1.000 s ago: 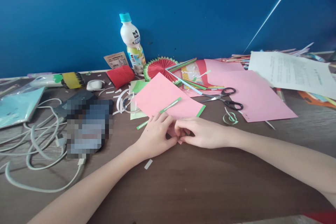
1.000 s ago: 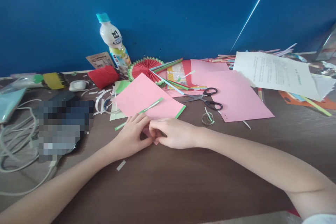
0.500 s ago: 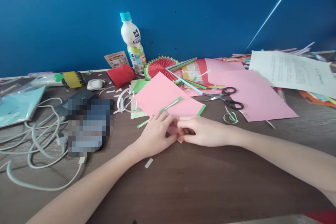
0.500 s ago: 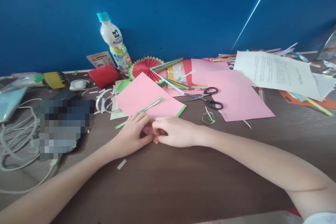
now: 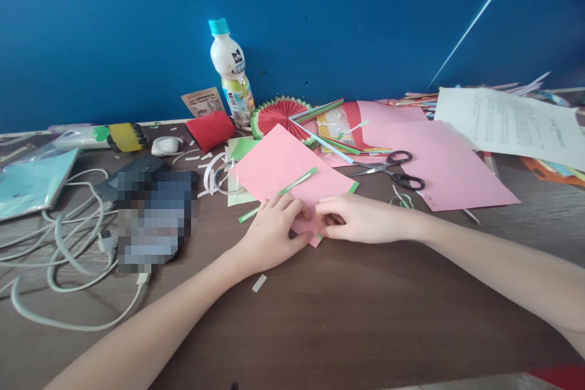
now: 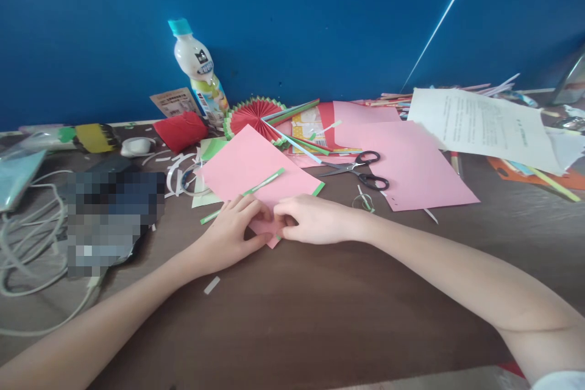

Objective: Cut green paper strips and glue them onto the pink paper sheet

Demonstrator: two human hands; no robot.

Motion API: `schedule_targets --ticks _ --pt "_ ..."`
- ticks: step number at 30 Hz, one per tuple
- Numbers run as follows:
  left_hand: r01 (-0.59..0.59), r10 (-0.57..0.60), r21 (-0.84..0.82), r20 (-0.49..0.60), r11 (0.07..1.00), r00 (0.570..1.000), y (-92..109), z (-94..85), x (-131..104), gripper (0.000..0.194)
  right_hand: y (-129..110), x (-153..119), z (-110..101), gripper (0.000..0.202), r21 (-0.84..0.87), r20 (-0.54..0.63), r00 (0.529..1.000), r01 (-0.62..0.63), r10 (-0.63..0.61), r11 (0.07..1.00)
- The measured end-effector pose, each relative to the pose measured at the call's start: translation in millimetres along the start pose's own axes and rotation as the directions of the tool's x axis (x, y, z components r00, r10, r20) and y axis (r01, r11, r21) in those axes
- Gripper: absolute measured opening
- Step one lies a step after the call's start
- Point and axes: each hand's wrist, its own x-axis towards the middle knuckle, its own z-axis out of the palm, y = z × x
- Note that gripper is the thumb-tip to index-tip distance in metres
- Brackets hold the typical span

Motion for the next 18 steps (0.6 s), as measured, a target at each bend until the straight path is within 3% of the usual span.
schedule_targets --ticks 18 --pt "0.002 -0.002 0.015 0.011 1.000 1.000 1 -0.3 -1 0.023 12 -3 -20 0.007 -0.099 0.023 0.988 -0.150 0.153 0.984"
